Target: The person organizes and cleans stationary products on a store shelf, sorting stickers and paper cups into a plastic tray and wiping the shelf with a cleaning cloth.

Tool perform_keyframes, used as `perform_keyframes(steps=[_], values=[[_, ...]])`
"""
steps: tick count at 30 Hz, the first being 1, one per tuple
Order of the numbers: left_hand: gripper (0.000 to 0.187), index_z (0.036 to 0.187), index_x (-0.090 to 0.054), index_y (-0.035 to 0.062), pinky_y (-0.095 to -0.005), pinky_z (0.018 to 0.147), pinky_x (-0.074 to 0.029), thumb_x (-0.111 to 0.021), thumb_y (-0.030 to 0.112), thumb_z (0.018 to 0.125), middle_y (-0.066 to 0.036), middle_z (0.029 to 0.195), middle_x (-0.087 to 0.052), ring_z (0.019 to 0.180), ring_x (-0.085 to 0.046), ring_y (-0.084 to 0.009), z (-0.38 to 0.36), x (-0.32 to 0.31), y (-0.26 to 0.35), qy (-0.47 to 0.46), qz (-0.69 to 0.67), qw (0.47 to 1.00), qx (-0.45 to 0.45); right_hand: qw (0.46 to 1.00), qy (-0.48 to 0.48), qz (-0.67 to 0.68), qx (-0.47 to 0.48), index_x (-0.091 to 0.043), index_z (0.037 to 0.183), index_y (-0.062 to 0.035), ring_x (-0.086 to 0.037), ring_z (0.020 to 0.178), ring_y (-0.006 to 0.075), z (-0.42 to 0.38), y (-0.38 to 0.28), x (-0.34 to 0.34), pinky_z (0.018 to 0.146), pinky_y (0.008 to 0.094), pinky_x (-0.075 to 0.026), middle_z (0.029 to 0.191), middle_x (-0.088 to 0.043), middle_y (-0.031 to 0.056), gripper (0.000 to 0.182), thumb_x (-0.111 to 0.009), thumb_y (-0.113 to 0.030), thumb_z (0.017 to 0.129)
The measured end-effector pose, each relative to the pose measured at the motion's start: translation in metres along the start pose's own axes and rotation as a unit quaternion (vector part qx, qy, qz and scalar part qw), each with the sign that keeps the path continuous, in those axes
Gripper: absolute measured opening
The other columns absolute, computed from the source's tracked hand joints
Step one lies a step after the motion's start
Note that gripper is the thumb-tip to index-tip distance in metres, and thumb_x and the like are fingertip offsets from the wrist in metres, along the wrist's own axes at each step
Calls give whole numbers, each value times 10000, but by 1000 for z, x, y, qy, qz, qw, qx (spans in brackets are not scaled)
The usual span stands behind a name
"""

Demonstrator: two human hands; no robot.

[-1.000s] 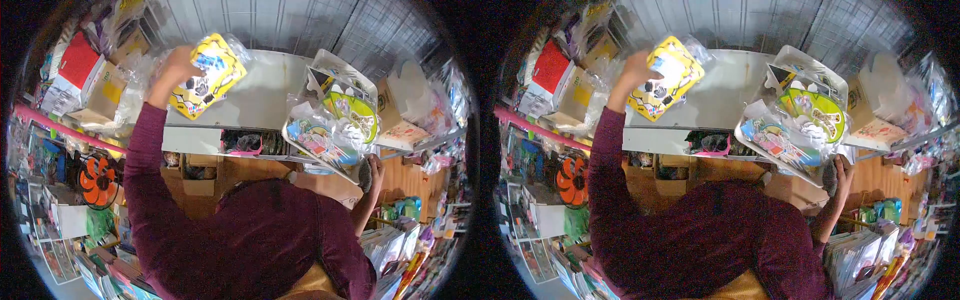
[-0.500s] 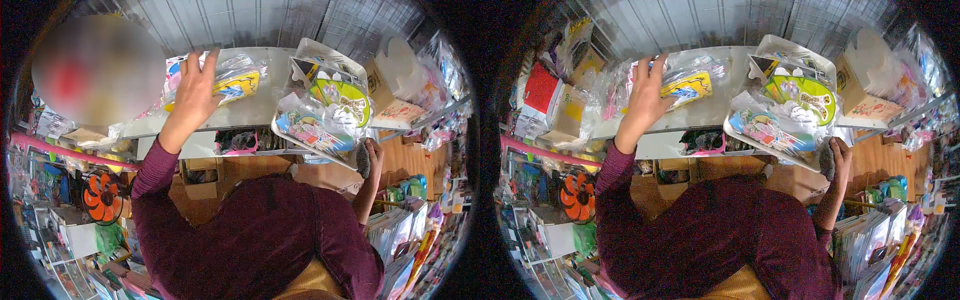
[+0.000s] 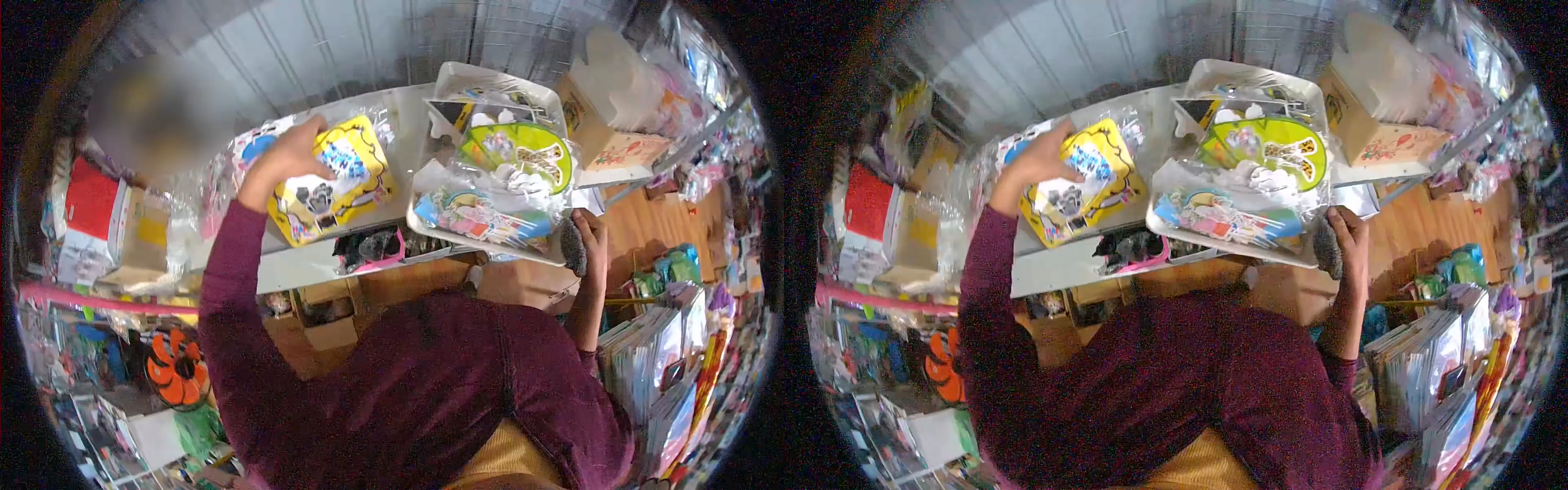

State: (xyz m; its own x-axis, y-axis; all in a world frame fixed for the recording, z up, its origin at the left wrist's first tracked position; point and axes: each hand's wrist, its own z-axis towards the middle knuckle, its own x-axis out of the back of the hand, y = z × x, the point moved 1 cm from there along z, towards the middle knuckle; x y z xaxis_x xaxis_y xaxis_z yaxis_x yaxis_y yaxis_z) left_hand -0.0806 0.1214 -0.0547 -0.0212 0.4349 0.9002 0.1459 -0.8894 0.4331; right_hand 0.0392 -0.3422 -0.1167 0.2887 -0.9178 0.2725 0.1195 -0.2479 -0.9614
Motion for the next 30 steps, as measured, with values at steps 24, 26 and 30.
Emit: perform_keyframes(steps=[24, 26, 30], values=[[539, 989, -492, -72, -287, 742, -451, -766, 80, 551, -154, 890, -604, 839, -583, -209, -28, 12, 21, 115, -143, 981, 56, 1000, -7, 7, 22, -556, 780, 26, -445, 630, 85, 6, 17, 4, 569, 246, -368, 663, -514, 12, 303, -520, -265, 857], [551, 1038, -474, -84, -267, 735, -459, -750, 42, 579, -121, 910, -601, 829, -570, -152, -33, 33, 21, 98, -208, 973, 31, 1000, -2, -1, 23, -555, 772, 27, -445, 631, 87, 5, 17, 5, 570, 249, -369, 655, -512, 16, 304, -522, -264, 854], [534, 1088, -471, -67, -270, 753, -455, -693, 6, 607, -116, 947, -599, 824, -585, -165, -30, 80, 37, 162, -326, 931, 9, 1000, -22, 20, 9, -567, 779, 33, -459, 633, 94, 6, 14, 4, 583, 248, -379, 653, -525, 31, 314, -528, -271, 848]])
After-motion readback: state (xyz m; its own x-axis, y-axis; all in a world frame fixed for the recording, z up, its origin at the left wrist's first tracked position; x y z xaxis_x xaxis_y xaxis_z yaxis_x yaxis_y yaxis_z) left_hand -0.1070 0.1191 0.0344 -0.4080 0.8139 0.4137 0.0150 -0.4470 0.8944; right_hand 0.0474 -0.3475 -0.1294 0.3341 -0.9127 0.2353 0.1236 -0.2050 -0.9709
